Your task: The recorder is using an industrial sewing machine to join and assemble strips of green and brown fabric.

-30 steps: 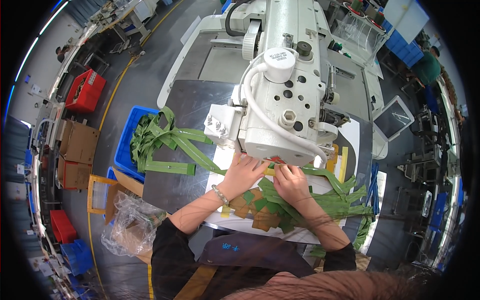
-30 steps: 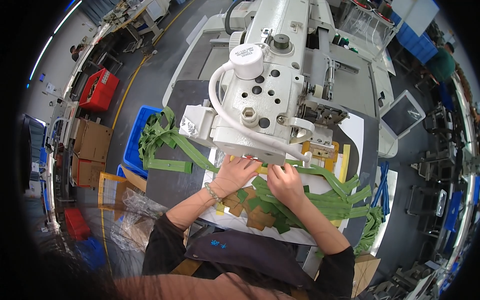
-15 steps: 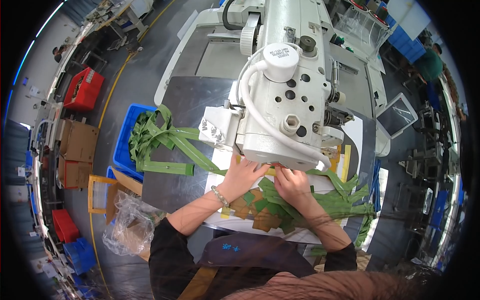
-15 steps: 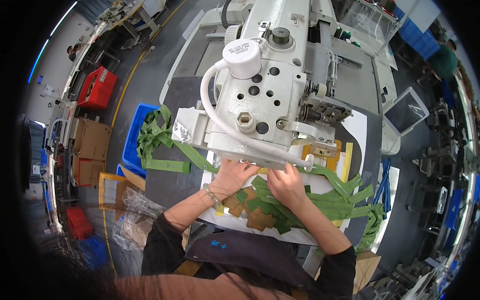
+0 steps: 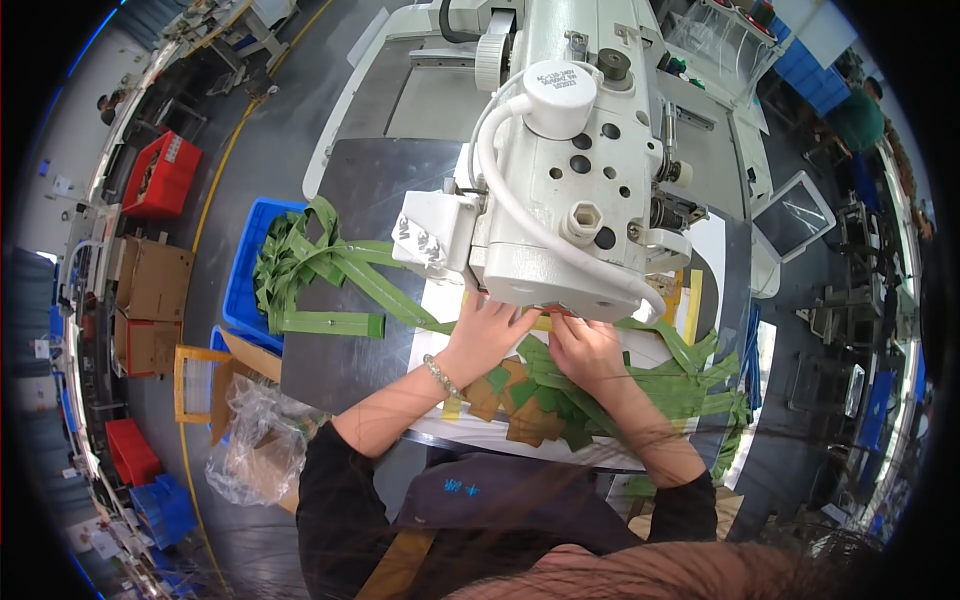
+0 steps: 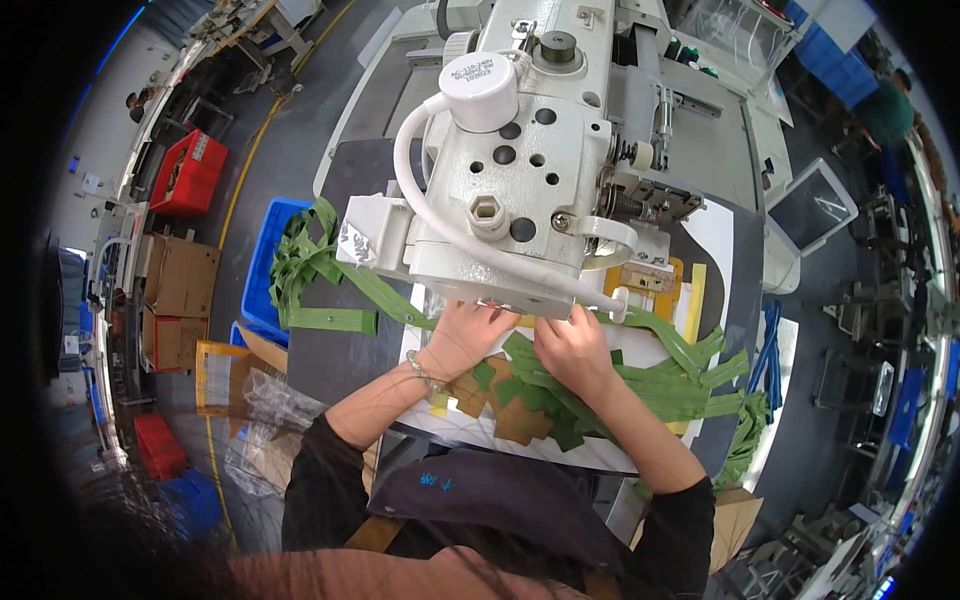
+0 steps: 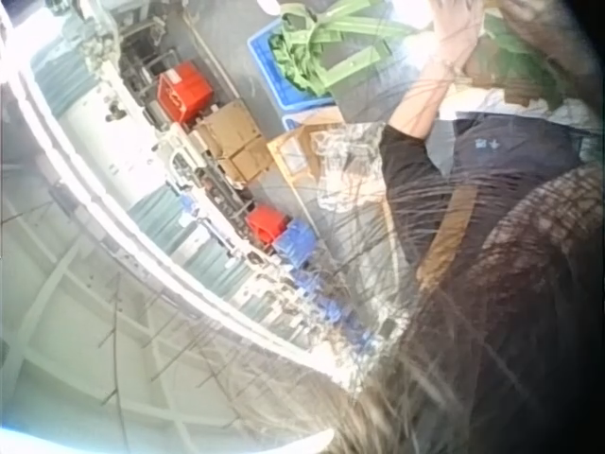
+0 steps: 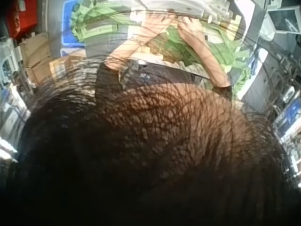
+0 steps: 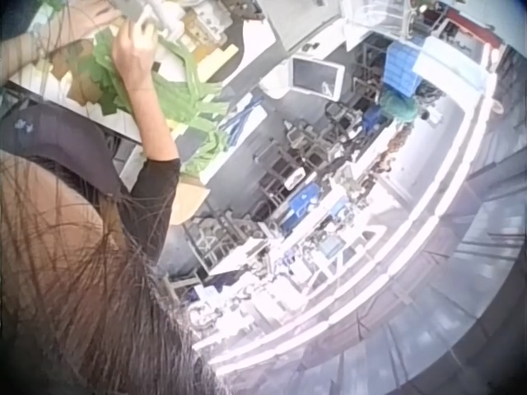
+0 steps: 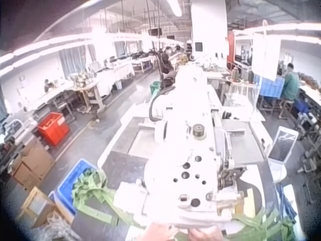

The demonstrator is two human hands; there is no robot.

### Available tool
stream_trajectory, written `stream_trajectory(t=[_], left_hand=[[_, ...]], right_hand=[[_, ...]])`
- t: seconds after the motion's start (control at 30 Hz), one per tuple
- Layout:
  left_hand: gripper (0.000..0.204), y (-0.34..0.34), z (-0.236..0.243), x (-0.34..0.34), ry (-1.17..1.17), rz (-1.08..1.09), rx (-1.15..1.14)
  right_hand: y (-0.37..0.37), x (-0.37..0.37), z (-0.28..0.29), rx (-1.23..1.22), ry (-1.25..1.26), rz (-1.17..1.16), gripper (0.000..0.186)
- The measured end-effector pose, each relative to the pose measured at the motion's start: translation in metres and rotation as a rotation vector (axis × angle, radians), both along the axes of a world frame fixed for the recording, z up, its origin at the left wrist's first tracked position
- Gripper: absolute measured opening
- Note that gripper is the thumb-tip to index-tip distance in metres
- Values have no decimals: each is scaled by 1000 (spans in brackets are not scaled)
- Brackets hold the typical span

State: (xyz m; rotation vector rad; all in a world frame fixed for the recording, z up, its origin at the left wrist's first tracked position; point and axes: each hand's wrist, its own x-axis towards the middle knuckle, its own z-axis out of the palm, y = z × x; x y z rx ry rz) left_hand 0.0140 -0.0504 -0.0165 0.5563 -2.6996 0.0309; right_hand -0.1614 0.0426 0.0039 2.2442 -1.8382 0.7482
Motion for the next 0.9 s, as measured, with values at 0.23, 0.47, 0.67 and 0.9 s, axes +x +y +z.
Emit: stream_trajectory(t=[0.23, 0.47, 0.67, 0.9], left_hand=[[35, 0, -1, -1, 0, -6, -8], [33, -2, -7, 0, 15, -5, 38], [38, -5, -1, 1, 18, -6, 23], [26, -12, 9, 9, 8, 25, -37]], right_hand=[[0, -2, 1, 10, 3, 10, 24], [1, -1, 1, 29, -1, 9, 28], [1, -1, 0, 56, 14, 9, 39], [3, -10, 3, 81, -203, 84, 24]])
